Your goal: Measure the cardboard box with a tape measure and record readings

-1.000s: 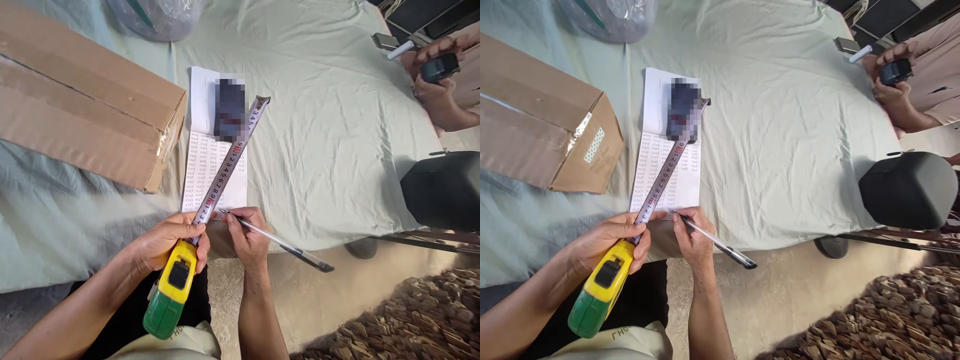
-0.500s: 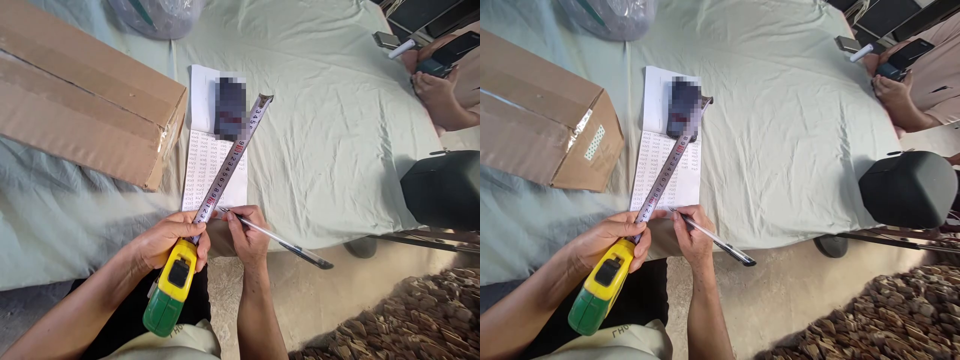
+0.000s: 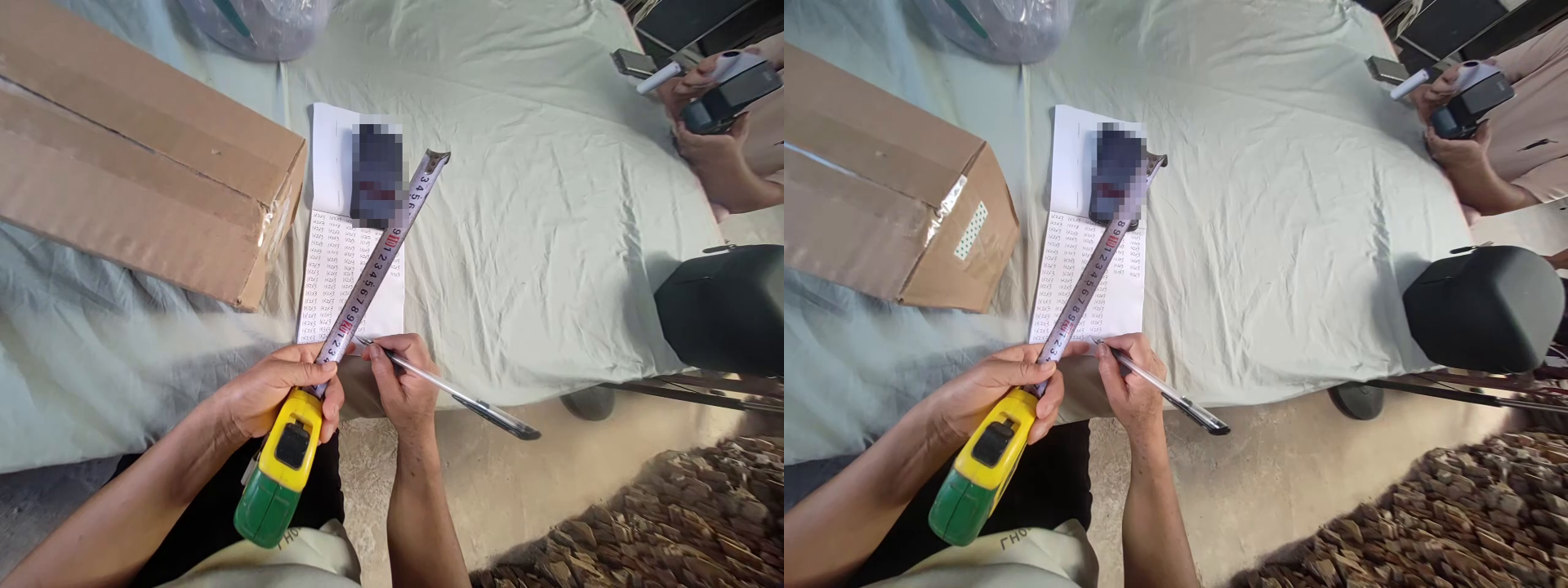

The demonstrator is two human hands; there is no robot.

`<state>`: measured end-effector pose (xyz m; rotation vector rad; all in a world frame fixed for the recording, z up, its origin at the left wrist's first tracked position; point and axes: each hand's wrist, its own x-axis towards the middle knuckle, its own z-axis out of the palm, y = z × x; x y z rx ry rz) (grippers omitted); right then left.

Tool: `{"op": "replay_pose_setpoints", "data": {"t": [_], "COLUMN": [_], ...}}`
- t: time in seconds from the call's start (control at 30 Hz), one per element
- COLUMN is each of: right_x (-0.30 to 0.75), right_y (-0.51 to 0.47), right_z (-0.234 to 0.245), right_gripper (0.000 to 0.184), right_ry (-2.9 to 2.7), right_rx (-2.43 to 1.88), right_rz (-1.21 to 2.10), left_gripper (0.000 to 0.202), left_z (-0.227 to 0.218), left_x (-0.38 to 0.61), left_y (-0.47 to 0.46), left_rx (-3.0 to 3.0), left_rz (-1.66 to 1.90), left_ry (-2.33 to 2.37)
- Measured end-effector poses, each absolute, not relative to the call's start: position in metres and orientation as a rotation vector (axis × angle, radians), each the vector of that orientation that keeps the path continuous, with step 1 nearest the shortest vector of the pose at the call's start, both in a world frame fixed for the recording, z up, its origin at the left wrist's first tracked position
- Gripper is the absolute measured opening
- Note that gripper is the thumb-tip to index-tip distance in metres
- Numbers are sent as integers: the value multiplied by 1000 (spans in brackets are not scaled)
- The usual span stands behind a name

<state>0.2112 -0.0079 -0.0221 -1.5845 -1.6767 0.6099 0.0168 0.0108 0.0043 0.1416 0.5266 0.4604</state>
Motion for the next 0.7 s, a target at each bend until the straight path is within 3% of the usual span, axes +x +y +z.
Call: {"op": "replay_pose_setpoints", "data": {"t": [0.3, 0.7], "right_x": [211, 211], "right_y": [-9, -9], "right_z": [-22, -23], "right_gripper": [3, 4], "right_ry": [-1643, -1692], "right_rx": [-1606, -1588], "right_rz": [580, 555], "left_gripper": [31, 19], "left_z": [1, 6], "left_x": [17, 17], "left_y": [11, 11], "left_rx": [141, 161], "left_rz": [461, 457], "left_ry": [482, 549]}}
